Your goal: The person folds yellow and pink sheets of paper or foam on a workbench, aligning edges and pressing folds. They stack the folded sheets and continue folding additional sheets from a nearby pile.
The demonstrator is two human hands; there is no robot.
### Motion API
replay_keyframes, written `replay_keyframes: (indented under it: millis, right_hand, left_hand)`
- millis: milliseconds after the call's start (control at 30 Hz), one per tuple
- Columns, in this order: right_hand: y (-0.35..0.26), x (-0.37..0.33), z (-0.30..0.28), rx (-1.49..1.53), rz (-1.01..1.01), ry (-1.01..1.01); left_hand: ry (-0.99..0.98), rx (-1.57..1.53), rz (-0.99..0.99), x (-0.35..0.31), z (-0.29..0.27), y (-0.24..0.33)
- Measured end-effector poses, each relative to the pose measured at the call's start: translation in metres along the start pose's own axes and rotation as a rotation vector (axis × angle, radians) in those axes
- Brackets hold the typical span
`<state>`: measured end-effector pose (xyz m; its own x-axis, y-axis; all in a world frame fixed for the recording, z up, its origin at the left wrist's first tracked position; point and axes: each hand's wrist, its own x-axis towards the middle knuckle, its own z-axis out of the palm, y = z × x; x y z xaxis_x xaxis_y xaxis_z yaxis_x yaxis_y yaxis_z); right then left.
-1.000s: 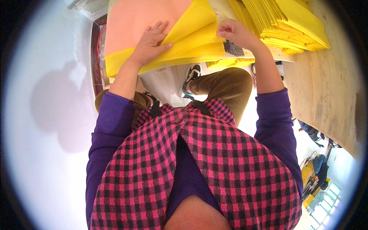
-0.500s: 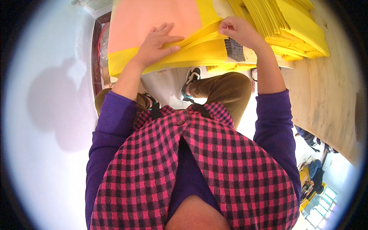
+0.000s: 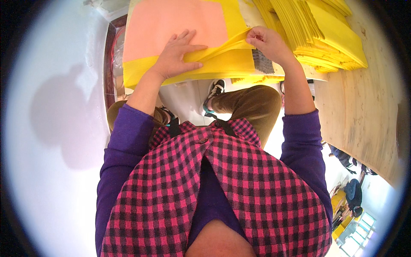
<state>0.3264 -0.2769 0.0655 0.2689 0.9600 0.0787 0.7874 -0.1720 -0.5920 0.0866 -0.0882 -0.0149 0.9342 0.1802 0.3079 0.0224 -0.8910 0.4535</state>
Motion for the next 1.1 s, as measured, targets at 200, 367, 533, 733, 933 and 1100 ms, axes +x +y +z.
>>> replay_keyframes:
  millis: [200, 367, 533, 733, 933, 1100]
  right_hand:
    - [0.001, -0.006, 0.005, 0.05, 0.052, 0.039]
    - [0.007, -0.011, 0.009, 0.084, 0.06, 0.05]
    - [0.001, -0.031, 0.012, 0.056, 0.026, 0.164]
    - [0.006, -0.037, 0.031, -0.007, -0.067, 0.407]
    - [0.03, -0.019, 0.041, 0.1, -0.163, 0.227]
    - [0.04, -0.013, 0.046, 0.26, -0.046, 0.096]
  left_hand:
    - [-0.006, -0.015, 0.0, 0.001, -0.001, -0.001]
    - [-0.018, -0.01, -0.005, 0.001, -0.002, 0.0]
    - [-0.014, -0.012, -0.014, -0.001, -0.001, 0.001]
    - [-0.026, -0.002, -0.02, 0.001, -0.001, 0.002]
    - [-0.043, -0.025, -0.045, -0.002, -0.003, 0.003]
    - [-0.043, -0.002, -0.06, -0.002, -0.006, 0.009]
